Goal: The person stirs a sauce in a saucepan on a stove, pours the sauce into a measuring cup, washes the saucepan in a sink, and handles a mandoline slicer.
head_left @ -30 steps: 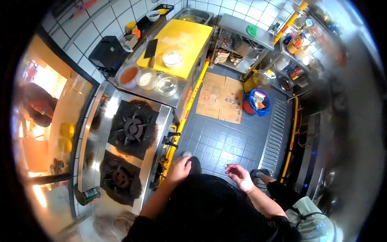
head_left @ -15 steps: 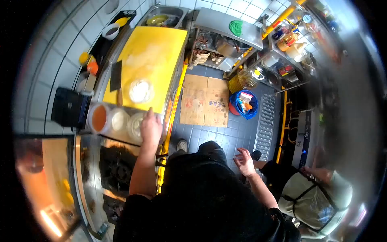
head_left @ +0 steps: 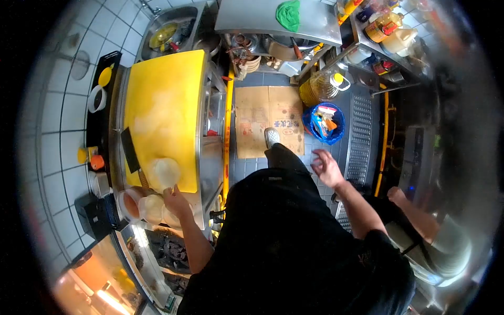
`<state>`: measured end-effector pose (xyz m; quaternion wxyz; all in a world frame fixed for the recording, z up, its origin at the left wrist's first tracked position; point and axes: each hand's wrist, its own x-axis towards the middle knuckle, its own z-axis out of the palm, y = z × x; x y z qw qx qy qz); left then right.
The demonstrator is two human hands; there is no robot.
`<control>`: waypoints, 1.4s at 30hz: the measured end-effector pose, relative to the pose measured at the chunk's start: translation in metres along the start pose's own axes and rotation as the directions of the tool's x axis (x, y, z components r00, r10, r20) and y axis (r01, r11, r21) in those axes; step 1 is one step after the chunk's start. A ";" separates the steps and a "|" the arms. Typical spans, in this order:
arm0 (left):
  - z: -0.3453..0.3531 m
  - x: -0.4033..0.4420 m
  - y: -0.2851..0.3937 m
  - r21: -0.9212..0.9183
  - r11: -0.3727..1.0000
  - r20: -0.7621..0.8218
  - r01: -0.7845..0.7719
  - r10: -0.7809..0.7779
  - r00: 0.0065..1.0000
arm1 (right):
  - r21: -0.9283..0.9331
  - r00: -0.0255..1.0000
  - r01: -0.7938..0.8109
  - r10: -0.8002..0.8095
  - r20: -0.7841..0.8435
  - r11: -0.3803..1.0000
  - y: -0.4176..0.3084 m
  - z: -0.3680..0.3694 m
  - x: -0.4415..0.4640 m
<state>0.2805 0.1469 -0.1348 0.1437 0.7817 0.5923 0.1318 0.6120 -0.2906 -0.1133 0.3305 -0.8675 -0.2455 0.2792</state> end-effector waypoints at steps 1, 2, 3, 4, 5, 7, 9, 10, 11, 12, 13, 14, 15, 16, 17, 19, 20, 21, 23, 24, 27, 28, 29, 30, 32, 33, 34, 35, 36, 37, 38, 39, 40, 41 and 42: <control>-0.001 0.002 0.004 0.027 1.000 0.000 0.011 -0.011 1.000 | 0.074 1.000 0.010 -0.009 -0.017 0.997 0.005 -0.015 0.023; 0.000 0.003 0.009 0.054 0.998 -0.004 0.023 -0.023 1.000 | 0.085 1.000 0.010 -0.008 -0.023 0.996 0.001 -0.031 0.045; 0.003 0.002 0.014 0.052 0.997 -0.056 -0.056 0.059 0.997 | 0.106 1.000 0.000 0.003 -0.024 0.994 0.007 -0.043 0.066; 0.003 0.002 0.029 0.064 0.995 -0.030 -0.072 0.074 0.997 | 0.128 1.000 -0.012 0.015 -0.021 0.992 0.015 -0.053 0.086; 0.002 -0.002 0.048 0.074 0.993 -0.004 -0.087 0.088 0.996 | 0.131 0.999 -0.022 0.025 -0.020 0.991 0.021 -0.063 0.103; -0.001 -0.012 0.094 0.070 0.997 0.081 -0.042 0.036 0.996 | 0.121 0.998 -0.054 0.058 -0.028 0.991 0.025 -0.083 0.130; 0.006 -0.024 0.135 -0.036 0.983 0.134 -0.183 0.186 0.973 | 0.169 0.994 -0.087 0.098 -0.057 0.982 0.044 -0.088 0.146; 0.014 -0.028 0.153 -0.149 0.964 0.194 -0.219 0.245 0.950 | 0.187 0.993 -0.085 0.099 -0.066 0.979 0.047 -0.092 0.153; 0.030 -0.033 0.171 -0.224 0.943 0.191 -0.246 0.290 0.938 | 0.150 0.992 -0.090 0.102 -0.069 0.985 0.055 -0.092 0.157; 0.043 -0.033 0.195 -0.286 0.941 0.277 -0.180 0.261 0.925 | 0.127 0.993 -0.085 0.095 -0.070 0.988 0.060 -0.093 0.159; 0.066 -0.032 0.200 -0.300 0.941 0.358 -0.159 0.265 0.895 | 0.115 0.991 -0.117 0.123 -0.045 0.986 0.060 -0.095 0.159; 0.087 -0.031 0.222 -0.320 0.910 0.279 -0.262 0.355 0.892 | 0.102 0.988 -0.147 0.150 -0.024 0.984 0.059 -0.098 0.157; 0.100 -0.024 0.245 -0.384 0.900 0.328 -0.207 0.343 0.880 | 0.093 0.991 -0.129 0.131 -0.020 0.987 0.057 -0.101 0.155; 0.131 -0.020 0.252 -0.344 0.914 0.301 -0.216 0.325 0.896 | 0.093 0.992 -0.128 0.128 0.005 0.987 0.061 -0.103 0.152; 0.153 -0.008 0.261 -0.419 0.891 0.308 -0.177 0.322 0.895 | 0.049 0.988 -0.155 0.154 0.028 0.987 0.061 -0.108 0.150; 0.213 0.013 0.250 -0.336 0.931 0.308 -0.145 0.254 0.917 | -0.008 0.975 -0.215 0.215 0.046 0.977 0.050 -0.118 0.145; 0.242 0.025 0.242 -0.313 0.946 0.308 -0.086 0.187 0.933 | -0.021 0.967 -0.251 0.252 0.046 0.968 0.044 -0.123 0.144; 0.272 0.037 0.230 -0.283 0.956 0.246 -0.078 0.151 0.958 | -0.121 0.967 -0.246 0.253 0.045 0.962 0.042 -0.128 0.143; 0.327 0.067 0.197 -0.274 0.959 0.247 0.077 -0.007 0.969 | -0.214 0.976 -0.201 0.215 0.043 0.956 0.040 -0.139 0.145; 0.363 0.077 0.173 -0.197 0.973 0.169 0.122 -0.089 0.982 | -0.199 0.983 -0.167 0.180 0.045 0.965 0.040 -0.142 0.144; 0.393 0.124 0.161 -0.050 0.935 0.165 0.352 -0.340 0.926 | -0.044 0.945 -0.318 0.320 0.071 0.947 0.029 -0.148 0.148; 0.402 0.138 0.158 -0.019 0.912 0.225 0.411 -0.397 0.890 | 0.090 0.921 -0.385 0.376 0.107 0.918 0.050 -0.150 0.141; 0.413 0.153 0.155 0.009 0.891 0.280 0.454 -0.439 0.854 | 0.219 0.895 -0.445 0.420 0.151 0.868 0.071 -0.151 0.145; 0.421 0.157 0.153 0.030 0.876 0.347 0.481 -0.460 0.817 | 0.115 0.906 -0.410 0.391 0.160 0.905 0.056 -0.151 0.164; 0.432 0.164 0.155 0.063 0.871 0.466 0.487 -0.458 0.757 | -0.321 0.953 -0.187 0.251 0.171 0.928 -0.025 -0.138 0.208; 0.433 0.165 0.160 0.066 0.881 0.514 0.469 -0.433 0.741 | -0.379 0.933 -0.206 0.298 0.201 0.902 -0.043 -0.135 0.224; 0.429 0.164 0.166 0.061 0.892 0.565 0.448 -0.401 0.721 | -0.342 0.942 -0.167 0.252 0.220 0.925 -0.050 -0.132 0.240; 0.420 0.160 0.173 0.044 0.905 0.620 0.422 -0.356 0.699 | -0.300 0.948 -0.131 0.207 0.240 0.945 -0.053 -0.128 0.253; 0.407 0.155 0.183 0.032 0.920 0.680 0.391 -0.307 0.666 | -0.252 0.954 -0.095 0.161 0.255 0.963 -0.061 -0.123 0.266; 0.393 0.150 0.194 -0.002 0.935 0.748 0.355 -0.235 0.621 | -0.188 0.959 -0.069 0.117 0.258 0.980 -0.083 -0.114 0.287; 0.374 0.145 0.204 -0.054 0.943 0.812 0.330 -0.151 0.563 | -0.184 0.959 0.037 0.018 0.284 0.982 -0.099 -0.104 0.308; 0.351 0.137 0.214 -0.131 0.937 0.853 0.323 -0.060 0.519 | -0.179 0.948 0.141 -0.081 0.307 0.974 -0.110 -0.094 0.329; 0.323 0.132 0.226 -0.231 0.922 0.839 0.309 0.028 0.544 | -0.173 0.928 0.245 -0.178 0.328 0.954 -0.126 -0.085 0.351; 0.291 0.129 0.238 -0.332 0.896 0.804 0.293 0.107 0.585 | -0.144 0.935 0.262 -0.213 0.284 0.954 -0.148 -0.071 0.373; 0.257 0.133 0.250 -0.426 0.870 0.733 0.249 0.170 0.659 | -0.119 0.940 0.277 -0.243 0.241 0.953 -0.172 -0.057 0.396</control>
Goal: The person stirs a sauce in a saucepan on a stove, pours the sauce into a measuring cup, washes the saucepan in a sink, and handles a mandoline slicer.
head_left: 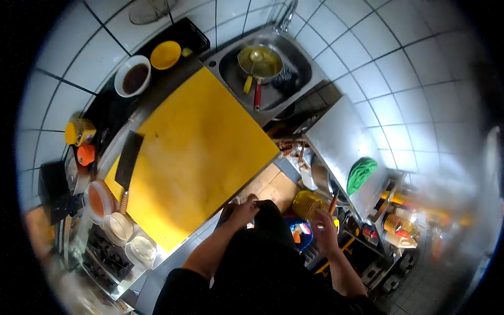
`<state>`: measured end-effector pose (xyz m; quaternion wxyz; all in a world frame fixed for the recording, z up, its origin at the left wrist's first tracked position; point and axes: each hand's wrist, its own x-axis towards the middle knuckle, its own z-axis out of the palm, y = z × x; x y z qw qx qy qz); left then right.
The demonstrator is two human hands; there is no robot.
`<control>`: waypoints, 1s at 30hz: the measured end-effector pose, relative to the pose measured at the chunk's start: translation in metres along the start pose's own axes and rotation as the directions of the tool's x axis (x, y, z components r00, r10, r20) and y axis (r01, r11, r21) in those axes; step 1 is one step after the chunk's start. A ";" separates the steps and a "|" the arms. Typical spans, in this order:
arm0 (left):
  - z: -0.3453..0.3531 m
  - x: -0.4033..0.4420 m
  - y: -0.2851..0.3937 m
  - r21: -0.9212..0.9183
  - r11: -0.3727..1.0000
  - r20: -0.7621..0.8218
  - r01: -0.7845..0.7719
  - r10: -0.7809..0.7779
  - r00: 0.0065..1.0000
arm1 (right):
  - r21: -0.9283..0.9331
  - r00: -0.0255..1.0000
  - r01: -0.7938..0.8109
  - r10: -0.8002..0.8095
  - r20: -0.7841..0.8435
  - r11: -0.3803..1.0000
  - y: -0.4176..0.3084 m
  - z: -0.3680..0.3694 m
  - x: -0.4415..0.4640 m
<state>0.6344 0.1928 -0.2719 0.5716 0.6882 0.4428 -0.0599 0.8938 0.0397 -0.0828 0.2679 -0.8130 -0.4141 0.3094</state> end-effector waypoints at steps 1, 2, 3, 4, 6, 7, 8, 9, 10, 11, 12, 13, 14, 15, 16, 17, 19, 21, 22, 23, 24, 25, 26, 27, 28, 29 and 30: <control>-0.015 -0.021 0.026 -0.018 0.994 -0.061 -0.105 0.104 0.993 | -0.123 0.993 0.116 -0.118 -0.003 0.986 -0.019 -0.002 0.035; -0.033 -0.026 0.043 -0.135 0.989 -0.026 -0.066 0.063 0.998 | -0.247 0.973 0.227 -0.232 0.007 0.942 -0.039 -0.006 0.074; -0.059 -0.040 0.071 -0.248 0.969 0.017 -0.021 0.026 1.000 | -0.172 0.963 0.259 -0.267 -0.028 0.951 -0.057 -0.005 0.112; -0.081 -0.050 0.093 -0.355 0.935 0.067 0.030 -0.007 0.998 | -0.094 0.953 0.290 -0.296 -0.064 0.952 -0.072 0.000 0.150; -0.105 -0.048 0.110 -0.490 0.872 -0.051 0.007 -0.036 0.998 | 0.006 0.959 0.268 -0.266 -0.095 0.963 -0.115 0.003 0.231; -0.118 -0.043 0.121 -0.527 0.850 -0.125 -0.004 -0.073 0.989 | -0.053 0.941 0.320 -0.324 -0.099 0.946 -0.107 0.009 0.284; -0.134 -0.037 0.135 -0.563 0.826 -0.199 -0.018 -0.115 0.973 | -0.016 0.973 0.225 -0.225 -0.046 0.974 -0.136 0.004 0.326; -0.152 -0.031 0.152 -0.516 0.852 -0.300 -0.089 -0.083 0.950 | -0.068 0.968 0.240 -0.244 -0.059 0.968 -0.142 0.006 0.378; -0.161 -0.019 0.160 -0.549 0.829 -0.341 -0.108 -0.104 0.934 | -0.119 0.963 0.252 -0.261 -0.067 0.960 -0.145 0.007 0.431; -0.168 -0.006 0.168 -0.581 0.804 -0.379 -0.127 -0.129 0.916 | -0.229 0.968 0.240 -0.251 -0.018 0.943 -0.158 0.005 0.482; -0.173 0.009 0.176 -0.610 0.779 -0.410 -0.145 -0.153 0.899 | -0.339 0.972 0.227 -0.232 0.026 0.913 -0.169 0.005 0.529; -0.178 0.026 0.183 -0.646 0.750 -0.408 -0.143 -0.181 0.895 | -0.339 0.963 0.251 -0.271 -0.010 0.907 -0.176 0.008 0.568; -0.184 0.042 0.193 -0.704 0.700 -0.379 -0.122 -0.224 0.898 | -0.339 0.951 0.272 -0.306 -0.049 0.900 -0.180 0.013 0.604; -0.194 0.058 0.208 -0.755 0.647 -0.348 -0.104 -0.261 0.901 | -0.334 0.895 0.364 -0.426 -0.134 0.870 -0.179 0.019 0.643; -0.202 0.077 0.217 -0.803 0.590 -0.315 -0.088 -0.294 0.902 | -0.338 0.816 0.451 -0.535 -0.218 0.826 -0.185 0.028 0.672; -0.205 0.100 0.220 -0.820 0.556 -0.322 -0.136 -0.251 0.913 | -0.350 0.720 0.528 -0.627 -0.298 0.774 -0.184 0.037 0.693; -0.225 0.145 0.231 -0.835 0.535 -0.306 -0.129 -0.257 0.917 | -0.491 0.881 0.461 -0.447 0.155 0.739 -0.213 0.025 0.704; -0.251 0.190 0.251 -0.845 0.525 -0.302 -0.101 -0.314 0.900 | -0.467 0.928 0.364 -0.272 0.254 0.806 -0.211 0.031 0.707; -0.265 0.212 0.265 -0.846 0.527 -0.308 -0.079 -0.362 0.880 | -0.400 0.930 0.366 -0.315 0.189 0.840 -0.203 0.032 0.707; -0.275 0.237 0.270 -0.857 0.498 -0.324 -0.134 -0.318 0.891 | -0.333 0.927 0.376 -0.357 0.119 0.865 -0.200 0.030 0.707; -0.287 0.261 0.275 -0.864 0.464 -0.349 -0.195 -0.273 0.896 | -0.264 0.916 0.395 -0.398 0.043 0.880 -0.198 0.029 0.706; -0.299 0.282 0.288 -0.874 0.448 -0.344 -0.188 -0.297 0.891 | -0.201 0.881 0.423 -0.454 -0.138 0.883 -0.189 0.031 0.701; -0.310 0.303 0.301 -0.884 0.430 -0.338 -0.182 -0.322 0.884 | -0.052 0.909 0.381 -0.384 -0.159 0.923 -0.184 0.036 0.695; -0.316 0.329 0.309 -0.910 0.333 -0.357 -0.246 -0.326 0.875 | 0.099 0.936 0.329 -0.311 -0.164 0.939 -0.179 0.041 0.689; -0.320 0.352 0.316 -0.922 0.232 -0.376 -0.311 -0.334 0.864 | 0.246 0.959 0.268 -0.235 -0.156 0.931 -0.174 0.044 0.683; -0.330 0.366 0.324 -0.955 0.096 -0.296 -0.280 -0.299 0.907 | 0.396 0.989 0.146 -0.132 -0.062 0.907 -0.169 0.043 0.677; -0.338 0.377 0.330 -0.969 -0.040 -0.227 -0.245 -0.256 0.940 | 0.524 0.998 0.006 -0.041 0.055 0.852 -0.166 0.044 0.671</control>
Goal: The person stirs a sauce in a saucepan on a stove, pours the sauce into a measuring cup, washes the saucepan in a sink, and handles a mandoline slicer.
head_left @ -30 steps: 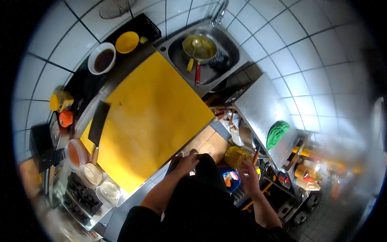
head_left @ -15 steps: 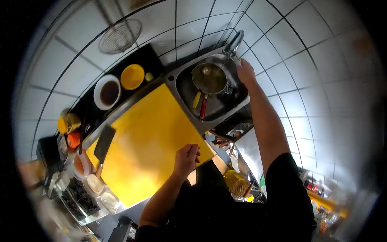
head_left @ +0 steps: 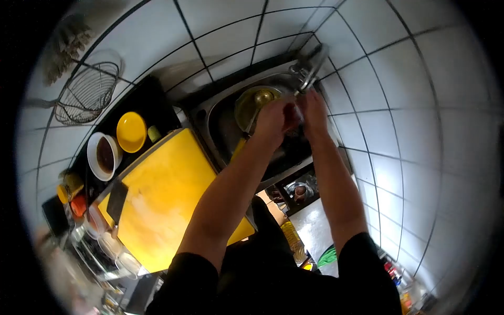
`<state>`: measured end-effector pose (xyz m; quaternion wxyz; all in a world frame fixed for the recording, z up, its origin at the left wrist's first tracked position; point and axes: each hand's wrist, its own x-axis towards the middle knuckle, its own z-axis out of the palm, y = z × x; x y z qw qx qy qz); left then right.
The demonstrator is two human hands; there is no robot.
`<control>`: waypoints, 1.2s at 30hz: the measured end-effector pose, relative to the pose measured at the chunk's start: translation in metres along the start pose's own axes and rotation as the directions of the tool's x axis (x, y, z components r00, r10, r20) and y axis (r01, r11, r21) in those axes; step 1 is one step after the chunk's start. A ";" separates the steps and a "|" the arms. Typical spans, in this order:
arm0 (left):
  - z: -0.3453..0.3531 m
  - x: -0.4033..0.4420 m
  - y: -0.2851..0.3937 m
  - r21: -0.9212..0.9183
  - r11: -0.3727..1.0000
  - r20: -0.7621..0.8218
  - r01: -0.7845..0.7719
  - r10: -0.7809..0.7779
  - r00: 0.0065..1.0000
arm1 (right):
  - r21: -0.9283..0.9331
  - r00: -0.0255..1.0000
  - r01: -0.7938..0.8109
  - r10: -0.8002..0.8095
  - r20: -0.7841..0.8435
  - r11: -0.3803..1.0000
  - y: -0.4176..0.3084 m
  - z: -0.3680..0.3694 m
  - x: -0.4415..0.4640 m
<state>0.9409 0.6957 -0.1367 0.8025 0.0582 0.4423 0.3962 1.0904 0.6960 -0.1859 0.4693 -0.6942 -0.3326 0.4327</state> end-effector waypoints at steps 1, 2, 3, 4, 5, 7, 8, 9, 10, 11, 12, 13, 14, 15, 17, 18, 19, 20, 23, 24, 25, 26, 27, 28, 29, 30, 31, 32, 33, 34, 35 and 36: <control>0.003 0.017 -0.004 -0.052 0.998 0.045 0.031 -0.029 0.999 | 0.138 0.988 -0.143 0.134 0.077 0.980 0.001 0.002 -0.005; 0.007 0.026 -0.006 -0.098 0.994 0.089 0.058 -0.050 0.995 | 0.439 0.937 -0.347 0.286 0.201 0.829 -0.001 0.008 -0.008; 0.009 0.032 -0.009 0.122 0.992 0.061 -0.034 0.026 0.998 | 0.655 0.847 -0.520 0.426 0.317 0.549 -0.005 0.014 -0.012; 0.014 0.036 -0.008 0.343 0.933 0.047 -0.109 0.099 0.994 | 0.719 0.849 -0.529 0.282 0.448 0.450 0.020 0.017 -0.002; 0.012 0.042 -0.009 0.558 0.797 0.088 -0.233 0.222 0.971 | 0.748 0.817 -0.568 0.127 0.562 0.343 0.013 0.030 -0.005; 0.002 0.059 -0.015 0.855 0.305 0.248 -0.419 0.468 0.848 | 0.778 0.840 -0.513 0.400 0.368 0.362 -0.007 0.046 -0.023; -0.001 0.058 -0.012 0.889 -0.016 0.394 -0.457 0.533 0.749 | 0.762 0.828 -0.528 0.428 0.363 0.376 -0.015 0.050 -0.031; -0.004 0.057 -0.010 0.873 -0.044 0.406 -0.485 0.617 0.675 | 0.744 0.816 -0.541 0.457 0.353 0.391 -0.022 0.053 -0.036; -0.007 0.058 -0.008 0.866 -0.077 0.433 -0.495 0.612 0.662 | 0.703 0.810 -0.565 0.452 0.374 0.432 -0.029 0.054 -0.037; -0.010 0.059 -0.006 0.856 -0.112 0.461 -0.505 0.607 0.648 | 0.659 0.804 -0.585 0.445 0.394 0.473 -0.036 0.054 -0.036; -0.014 0.059 -0.006 0.845 -0.143 0.490 -0.515 0.595 0.637 | 0.615 0.797 -0.601 0.444 0.410 0.511 -0.038 0.054 -0.035; -0.017 0.060 -0.021 0.806 -0.102 0.506 -0.583 0.630 0.589 | 0.658 0.834 -0.551 0.377 0.403 0.514 -0.027 0.054 -0.027; -0.021 0.063 -0.048 0.755 -0.059 0.517 -0.653 0.665 0.538 | 0.699 0.869 -0.494 0.310 0.386 0.516 -0.009 0.056 -0.010; -0.021 0.069 -0.060 0.759 -0.161 0.555 -0.631 0.667 0.497 | 0.736 0.901 -0.434 0.241 0.361 0.519 0.001 0.052 -0.001; -0.022 0.089 -0.072 0.753 -0.492 0.655 -0.437 0.617 0.436 | 0.695 0.892 -0.451 0.257 0.372 0.559 -0.010 0.047 -0.016; -0.028 0.101 -0.067 0.794 -0.418 0.605 -0.442 0.619 0.501 | 0.667 0.884 -0.465 0.265 0.385 0.581 -0.021 0.051 -0.031; -0.035 0.114 -0.064 0.831 -0.342 0.550 -0.438 0.617 0.562 | 0.640 0.876 -0.479 0.271 0.400 0.601 -0.033 0.057 -0.046; -0.053 0.129 -0.058 0.841 0.062 0.405 -0.538 0.587 0.701 | 0.614 0.867 -0.491 0.276 0.415 0.618 -0.042 0.062 -0.057; -0.054 0.116 -0.077 0.503 0.611 0.334 -0.611 0.514 0.790 | 0.591 0.852 -0.497 0.229 0.470 0.636 -0.007 0.045 -0.048; -0.048 0.096 -0.082 0.496 0.556 0.364 -0.667 0.564 0.741 | 0.629 0.856 -0.495 0.211 0.472 0.600 0.006 0.042 -0.037; -0.041 0.076 -0.087 0.487 0.497 0.392 -0.719 0.611 0.688 | 0.665 0.859 -0.493 0.192 0.474 0.561 0.019 0.038 -0.026; -0.024 0.043 -0.076 0.570 0.303 0.445 -0.764 0.667 0.597 | 0.727 0.869 -0.488 0.187 0.459 0.483 0.024 0.039 -0.012; -0.021 0.027 -0.062 0.618 0.300 0.443 -0.727 0.631 0.637 | 0.783 0.879 -0.476 0.179 0.443 0.401 0.026 0.037 -0.003; -0.017 0.012 -0.050 0.665 0.292 0.439 -0.688 0.592 0.676 | 0.629 0.879 -0.451 0.196 0.434 0.633 0.027 0.031 -0.003; -0.031 0.001 -0.036 0.690 0.466 0.363 -0.553 0.438 0.822 | 0.424 0.882 -0.399 0.215 0.419 0.813 0.027 0.024 -0.006; -0.042 -0.010 -0.023 0.699 0.606 0.286 -0.379 0.249 0.925 | 0.130 0.903 -0.246 0.178 0.391 0.961 0.046 0.014 0.001; -0.045 -0.020 -0.008 0.886 0.402 0.117 -0.231 0.289 0.950 | -0.251 0.921 -0.050 0.141 0.362 0.967 0.065 0.004 0.009; -0.050 -0.028 0.003 0.983 0.182 -0.039 -0.030 0.367 0.929 | -0.550 0.938 0.103 0.104 0.332 0.829 0.085 -0.007 0.016; -0.076 -0.024 -0.003 1.000 -0.024 0.016 -0.004 0.519 0.854 | -0.703 0.967 0.113 0.086 0.242 0.702 0.095 -0.012 0.013; -0.099 -0.018 -0.011 0.974 -0.220 0.101 0.058 0.645 0.758 | -0.830 0.986 0.104 0.050 0.157 0.549 0.102 -0.015 0.010; -0.098 -0.021 -0.007 0.974 -0.177 -0.026 0.141 0.531 0.847 | -0.882 0.961 0.221 0.061 0.269 0.416 0.109 -0.016 0.003; -0.098 -0.023 -0.002 0.962 -0.147 -0.155 0.229 0.399 0.904 | -0.900 0.923 0.338 0.091 0.374 0.276 0.117 -0.013 -0.006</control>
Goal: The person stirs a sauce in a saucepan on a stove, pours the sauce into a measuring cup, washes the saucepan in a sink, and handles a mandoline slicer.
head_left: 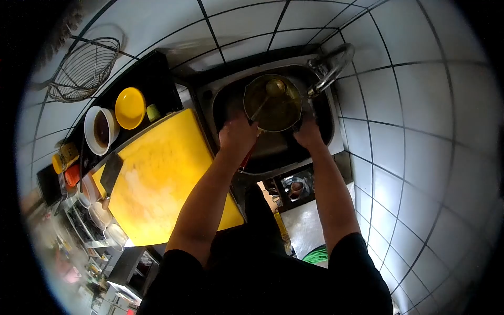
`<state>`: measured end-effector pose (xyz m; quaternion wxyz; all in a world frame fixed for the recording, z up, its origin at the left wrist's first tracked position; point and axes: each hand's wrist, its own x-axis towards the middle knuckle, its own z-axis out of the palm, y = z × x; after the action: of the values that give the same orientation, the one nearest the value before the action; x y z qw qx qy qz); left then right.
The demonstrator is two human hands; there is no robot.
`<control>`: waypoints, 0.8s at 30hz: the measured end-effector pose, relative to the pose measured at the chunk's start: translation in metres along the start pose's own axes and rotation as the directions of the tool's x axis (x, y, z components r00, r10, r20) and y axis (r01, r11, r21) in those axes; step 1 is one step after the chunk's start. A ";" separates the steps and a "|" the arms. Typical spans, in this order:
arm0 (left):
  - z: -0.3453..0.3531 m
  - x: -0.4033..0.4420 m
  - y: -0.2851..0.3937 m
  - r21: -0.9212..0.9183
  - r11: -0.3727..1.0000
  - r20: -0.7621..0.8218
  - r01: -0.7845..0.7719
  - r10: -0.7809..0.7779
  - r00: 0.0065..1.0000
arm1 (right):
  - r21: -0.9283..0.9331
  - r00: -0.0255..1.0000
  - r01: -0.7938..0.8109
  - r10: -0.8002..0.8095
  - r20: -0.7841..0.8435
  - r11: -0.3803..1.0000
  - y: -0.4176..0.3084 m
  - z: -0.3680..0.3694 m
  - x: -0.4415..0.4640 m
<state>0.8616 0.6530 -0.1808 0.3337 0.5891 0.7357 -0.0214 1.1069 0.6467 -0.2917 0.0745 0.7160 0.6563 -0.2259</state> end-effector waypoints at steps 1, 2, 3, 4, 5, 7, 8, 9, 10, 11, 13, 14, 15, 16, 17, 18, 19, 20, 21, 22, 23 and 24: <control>-0.004 -0.001 -0.002 0.024 0.995 0.170 0.092 -0.095 0.981 | -0.067 0.999 0.006 -0.004 0.038 0.998 -0.005 0.005 -0.004; 0.012 0.006 -0.015 0.029 0.999 0.190 0.036 -0.041 0.981 | -0.132 0.997 0.018 -0.008 0.075 0.991 -0.011 0.010 -0.008; 0.040 0.020 -0.034 0.030 0.999 0.209 -0.019 0.013 0.978 | -0.113 0.995 -0.061 0.070 0.075 0.992 -0.018 0.013 -0.007; 0.055 0.028 -0.044 0.031 0.997 0.226 -0.075 0.066 0.972 | -0.109 0.986 -0.103 0.116 0.118 0.989 -0.016 0.019 -0.002; 0.050 0.026 -0.043 -0.018 0.995 0.250 -0.096 0.098 0.963 | -0.110 0.974 -0.145 0.162 0.160 0.983 -0.014 0.025 0.003; 0.027 0.012 -0.033 -0.119 0.984 0.300 -0.135 0.165 0.940 | -0.135 0.936 -0.153 0.187 0.299 0.979 0.010 0.047 0.020; 0.018 -0.001 -0.029 -0.074 0.989 0.257 -0.127 0.142 0.956 | -0.143 0.915 -0.153 0.195 0.353 0.978 0.012 0.042 0.018; 0.008 -0.014 -0.025 -0.031 0.992 0.207 -0.121 0.125 0.970 | -0.139 0.908 -0.150 0.192 0.371 0.979 0.018 0.032 0.015; 0.003 -0.021 -0.023 0.009 0.994 0.151 -0.112 0.110 0.982 | -0.138 0.904 -0.144 0.187 0.385 0.980 0.017 0.009 0.011; 0.004 -0.024 -0.026 0.029 0.994 0.158 -0.105 0.099 0.982 | -0.107 0.925 -0.128 0.157 0.345 0.986 0.020 -0.013 0.001; 0.008 -0.027 -0.039 0.067 0.994 0.174 -0.084 0.071 0.982 | -0.051 0.960 -0.086 0.097 0.263 0.995 0.023 -0.057 -0.021; 0.008 -0.030 -0.042 0.067 0.995 0.193 -0.071 0.057 0.979 | 0.207 0.957 -0.186 0.129 0.261 0.960 0.016 -0.076 -0.028; 0.008 -0.032 -0.043 0.068 0.996 0.212 -0.060 0.044 0.976 | 0.451 0.950 -0.270 0.160 0.266 0.851 0.010 -0.095 -0.033; 0.008 -0.035 -0.043 0.069 0.996 0.228 -0.050 0.033 0.973 | 0.661 0.943 -0.328 0.188 0.276 0.675 0.008 -0.106 -0.036; 0.012 -0.038 -0.045 -0.027 0.997 0.181 -0.071 0.075 0.981 | 0.748 0.944 -0.330 0.204 0.260 0.575 0.004 -0.102 -0.031; 0.021 -0.041 -0.047 -0.122 0.988 0.130 -0.096 0.112 0.985 | 0.823 0.943 -0.325 0.221 0.247 0.465 0.002 -0.086 -0.017; 0.025 -0.045 -0.049 -0.213 0.969 0.077 -0.124 0.143 0.987 | 0.885 0.942 -0.309 0.238 0.235 0.348 0.000 -0.070 -0.003; 0.015 -0.053 -0.039 -0.455 0.890 0.151 0.019 0.056 0.987 | 0.924 0.939 -0.297 0.248 0.236 0.243 -0.006 -0.053 0.010; -0.002 -0.064 -0.020 -0.653 0.738 0.245 0.171 -0.008 0.970 | 0.945 0.940 -0.283 0.243 0.240 0.162 -0.014 -0.032 0.023; -0.009 -0.073 -0.007 -0.787 0.526 0.352 0.323 -0.047 0.935 | 0.956 0.943 -0.276 0.222 0.250 0.098 -0.023 -0.014 0.032; -0.005 -0.079 -0.002 -0.785 0.499 0.401 0.367 -0.042 0.915 | 0.962 0.949 -0.266 0.191 0.250 0.059 -0.030 0.007 0.042; 0.000 -0.084 0.001 -0.779 0.473 0.449 0.412 -0.037 0.893 | 0.968 0.959 -0.246 0.162 0.234 0.056 -0.035 0.029 0.051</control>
<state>0.8697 0.5818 -0.1365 0.7076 0.2251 0.6421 0.1906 1.0685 0.6855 -0.3323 -0.3750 0.6551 0.2218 -0.6173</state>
